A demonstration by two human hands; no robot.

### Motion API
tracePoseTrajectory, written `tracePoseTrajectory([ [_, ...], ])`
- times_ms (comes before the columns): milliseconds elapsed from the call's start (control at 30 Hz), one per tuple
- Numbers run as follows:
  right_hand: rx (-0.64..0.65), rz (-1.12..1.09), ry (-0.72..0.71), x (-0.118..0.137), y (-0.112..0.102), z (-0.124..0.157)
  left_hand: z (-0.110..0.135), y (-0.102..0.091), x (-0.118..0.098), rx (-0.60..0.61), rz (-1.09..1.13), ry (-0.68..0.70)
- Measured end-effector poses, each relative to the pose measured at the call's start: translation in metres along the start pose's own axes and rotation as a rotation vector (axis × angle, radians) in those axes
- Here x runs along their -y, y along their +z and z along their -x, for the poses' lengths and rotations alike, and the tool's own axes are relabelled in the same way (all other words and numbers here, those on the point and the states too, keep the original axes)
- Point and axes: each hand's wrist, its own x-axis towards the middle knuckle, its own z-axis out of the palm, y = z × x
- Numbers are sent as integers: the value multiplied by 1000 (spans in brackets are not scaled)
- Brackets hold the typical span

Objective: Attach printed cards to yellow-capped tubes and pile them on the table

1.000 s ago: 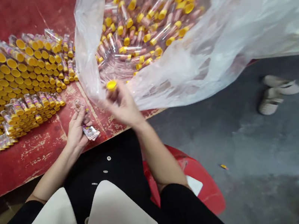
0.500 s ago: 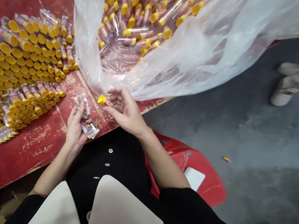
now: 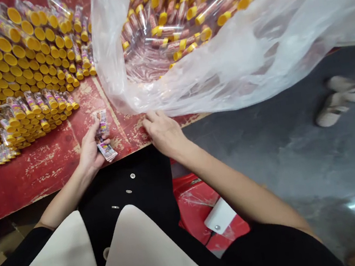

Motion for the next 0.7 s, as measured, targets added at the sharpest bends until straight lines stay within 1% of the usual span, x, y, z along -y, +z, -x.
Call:
tracePoseTrajectory([
  [67, -83, -319, 31, 12, -5, 1, 1, 2, 3, 7, 22, -16],
  [167, -174, -827, 174, 39, -5, -5, 6, 8, 11, 64, 73, -37],
  [233, -221, -1021, 264, 54, -1, -13, 11, 11, 15, 100, 95, -24],
  [267, -228, -1065, 280, 59, 0, -17, 14, 11, 16, 107, 84, -6],
  [333, -175, -1087, 250, 58, -1, -22, 17, 10, 15, 112, 7, 21],
  [400, -48, -1119, 202, 48, -7, -22, 19, 6, 11, 129, -106, 22],
  [467, 90, -1202, 166, 33, -14, -16, 18, 3, 6, 123, -170, 40],
  [567, 246, -1289, 156, 14, -14, 1, 16, 2, 1, 70, -133, 65],
  [600, 271, -1311, 171, 11, -11, 7, 15, 3, 0, 67, -106, 52],
  [633, 260, -1349, 198, 10, -6, 13, 15, 5, 0, 71, -83, 26],
  [700, 173, -1492, 268, 15, 6, 22, 14, 9, 1, 73, -53, -25],
])
